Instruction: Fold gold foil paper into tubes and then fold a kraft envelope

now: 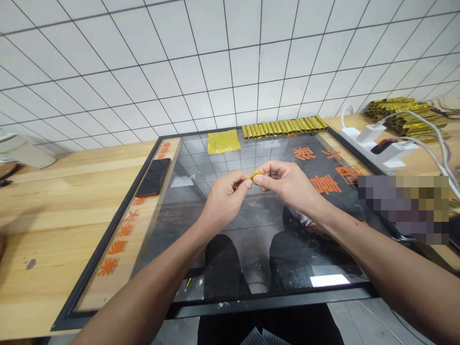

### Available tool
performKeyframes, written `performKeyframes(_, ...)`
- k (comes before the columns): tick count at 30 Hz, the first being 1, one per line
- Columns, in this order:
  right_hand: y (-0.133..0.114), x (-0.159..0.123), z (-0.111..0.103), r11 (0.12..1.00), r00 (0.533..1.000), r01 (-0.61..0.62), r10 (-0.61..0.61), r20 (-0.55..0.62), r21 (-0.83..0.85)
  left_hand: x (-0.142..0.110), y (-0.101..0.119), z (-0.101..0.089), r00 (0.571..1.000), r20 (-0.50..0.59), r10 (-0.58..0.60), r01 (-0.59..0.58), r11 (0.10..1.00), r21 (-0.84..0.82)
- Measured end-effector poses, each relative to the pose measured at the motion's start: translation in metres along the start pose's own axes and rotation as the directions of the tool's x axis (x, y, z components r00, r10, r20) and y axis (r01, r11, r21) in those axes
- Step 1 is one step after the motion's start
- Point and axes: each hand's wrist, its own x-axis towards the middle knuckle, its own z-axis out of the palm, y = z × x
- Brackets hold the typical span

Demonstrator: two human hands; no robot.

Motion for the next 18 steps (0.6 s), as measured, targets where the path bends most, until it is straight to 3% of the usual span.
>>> performKeyframes(3,0.0037,0.0026,-0.001,0.998,0.998,0.007,-0.011,0.059,0.062,0.0057,-0.005,-0.0019,0.996,0.049,-0.068,0.075,0.986,-0.152)
performKeyframes(6,0.0061,0.004,-0.0026,0.995,0.997,0.024,-0.032,0.076,0.098,0.0088,-0.0063,-0.0025,0.994,0.077,-0.077,0.091,0.975,-0.203)
performKeyframes(18,0.0045,0.0042,-0.0061,0.998,0.998,0.054,-0.054,0.023,0.023,0.0024,-0.0051,0.0009,0.996,0.074,-0.047,0.055,0.993,-0.106)
